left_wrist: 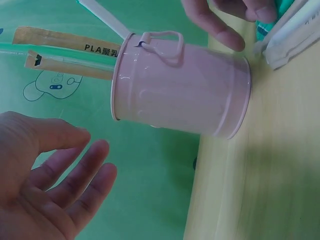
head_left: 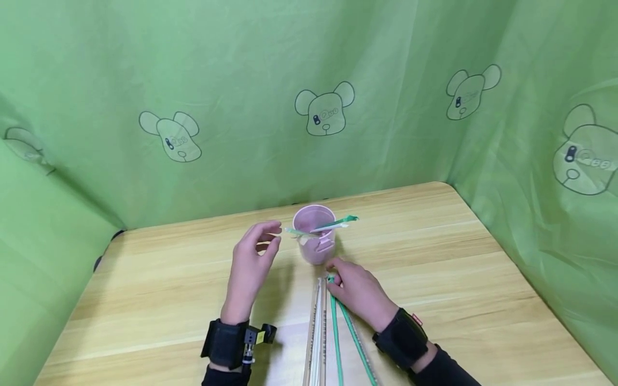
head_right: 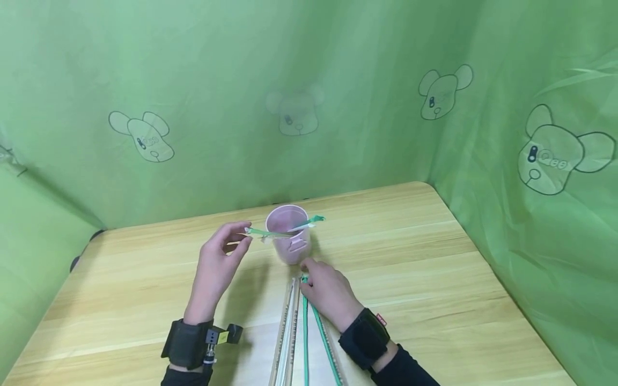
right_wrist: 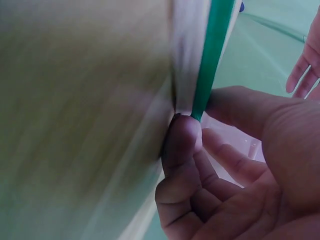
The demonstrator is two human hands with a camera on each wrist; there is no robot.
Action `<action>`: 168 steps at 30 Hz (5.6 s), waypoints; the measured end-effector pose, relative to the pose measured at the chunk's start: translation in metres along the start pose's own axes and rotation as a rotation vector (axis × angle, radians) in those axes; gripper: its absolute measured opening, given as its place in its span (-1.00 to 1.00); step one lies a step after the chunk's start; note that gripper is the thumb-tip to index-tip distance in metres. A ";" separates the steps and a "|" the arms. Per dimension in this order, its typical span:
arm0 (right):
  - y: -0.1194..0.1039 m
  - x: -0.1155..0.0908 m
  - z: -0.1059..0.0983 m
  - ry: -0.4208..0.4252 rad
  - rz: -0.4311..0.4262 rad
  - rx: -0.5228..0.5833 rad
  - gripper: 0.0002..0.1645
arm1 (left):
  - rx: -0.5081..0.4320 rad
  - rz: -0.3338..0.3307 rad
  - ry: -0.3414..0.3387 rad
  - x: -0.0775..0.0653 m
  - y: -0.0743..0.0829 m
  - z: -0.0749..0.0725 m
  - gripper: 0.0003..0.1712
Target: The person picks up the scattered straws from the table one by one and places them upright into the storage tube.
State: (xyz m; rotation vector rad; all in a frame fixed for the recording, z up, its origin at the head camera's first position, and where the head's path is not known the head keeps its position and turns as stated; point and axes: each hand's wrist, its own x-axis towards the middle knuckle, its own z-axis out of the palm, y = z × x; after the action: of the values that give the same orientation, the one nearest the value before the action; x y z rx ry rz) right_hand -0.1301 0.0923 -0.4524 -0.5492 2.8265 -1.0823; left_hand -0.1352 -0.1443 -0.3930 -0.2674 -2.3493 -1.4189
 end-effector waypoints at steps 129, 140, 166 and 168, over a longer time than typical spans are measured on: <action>-0.014 0.012 -0.068 0.360 -0.380 0.235 -0.80 | 0.269 -0.313 -0.649 -0.022 0.005 0.026 -0.87; -0.007 0.011 -0.069 0.277 -0.277 0.259 -0.78 | 0.323 -0.373 -0.579 -0.032 0.007 0.048 -0.68; -0.005 0.011 -0.067 0.205 -0.242 0.275 -0.81 | 0.217 -0.435 -0.479 -0.029 0.013 0.043 -0.97; -0.004 0.011 -0.067 0.187 -0.238 0.273 -0.80 | 0.208 -0.428 -0.472 -0.028 0.013 0.041 -0.96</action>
State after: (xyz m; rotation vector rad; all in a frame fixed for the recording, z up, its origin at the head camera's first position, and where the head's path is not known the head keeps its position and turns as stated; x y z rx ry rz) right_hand -0.1517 0.1280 -0.3991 -0.8108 2.7434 -1.6097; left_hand -0.1146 -0.1008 -0.4109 -0.0396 -3.0622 -1.3863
